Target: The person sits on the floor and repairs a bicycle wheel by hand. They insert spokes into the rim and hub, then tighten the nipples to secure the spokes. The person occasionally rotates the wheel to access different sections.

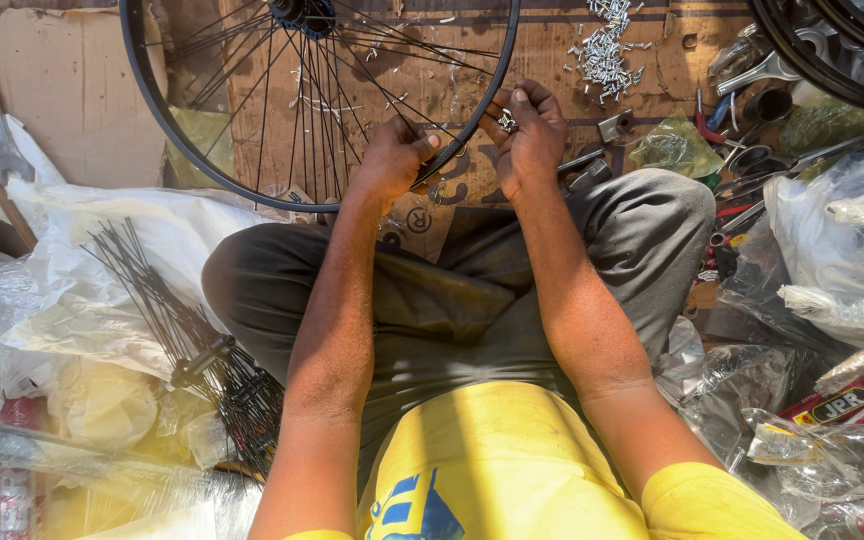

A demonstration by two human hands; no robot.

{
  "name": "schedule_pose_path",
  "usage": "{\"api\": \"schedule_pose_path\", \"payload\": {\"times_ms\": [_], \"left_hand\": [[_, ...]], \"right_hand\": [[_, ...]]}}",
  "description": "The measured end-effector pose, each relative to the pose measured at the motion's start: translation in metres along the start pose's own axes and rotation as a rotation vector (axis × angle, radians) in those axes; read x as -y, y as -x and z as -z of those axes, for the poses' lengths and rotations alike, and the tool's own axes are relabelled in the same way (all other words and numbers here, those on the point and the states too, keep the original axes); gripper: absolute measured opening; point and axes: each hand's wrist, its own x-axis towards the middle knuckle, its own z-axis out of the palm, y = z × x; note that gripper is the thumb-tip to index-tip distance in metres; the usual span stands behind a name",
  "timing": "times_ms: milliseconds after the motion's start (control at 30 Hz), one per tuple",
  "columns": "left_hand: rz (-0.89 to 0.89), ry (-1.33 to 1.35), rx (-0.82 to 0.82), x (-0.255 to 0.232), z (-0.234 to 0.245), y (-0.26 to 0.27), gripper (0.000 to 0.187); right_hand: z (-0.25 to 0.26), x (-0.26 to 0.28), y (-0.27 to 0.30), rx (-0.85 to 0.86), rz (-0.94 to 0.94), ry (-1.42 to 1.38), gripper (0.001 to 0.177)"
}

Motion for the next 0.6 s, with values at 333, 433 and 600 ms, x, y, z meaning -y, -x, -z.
{"api": "schedule_pose_path", "payload": {"times_ms": [333, 433, 600], "left_hand": [[-0.12, 0.074, -0.094, 0.01, 0.006, -0.029, 0.021], [-0.147, 0.082, -0.087, 0.015, 0.009, -0.035, 0.017], [-0.149, 0.068, -0.097, 0.019, 0.006, -0.038, 0.014]], "right_hand": [[0.03, -0.061, 0.039, 0.123, -0.181, 0.14, 0.012], [0.021, -0.065, 0.044, 0.144, -0.145, 0.178, 0.012], [0.02, -0.069, 0.047, 0.156, -0.1, 0.186, 0.011]]}}
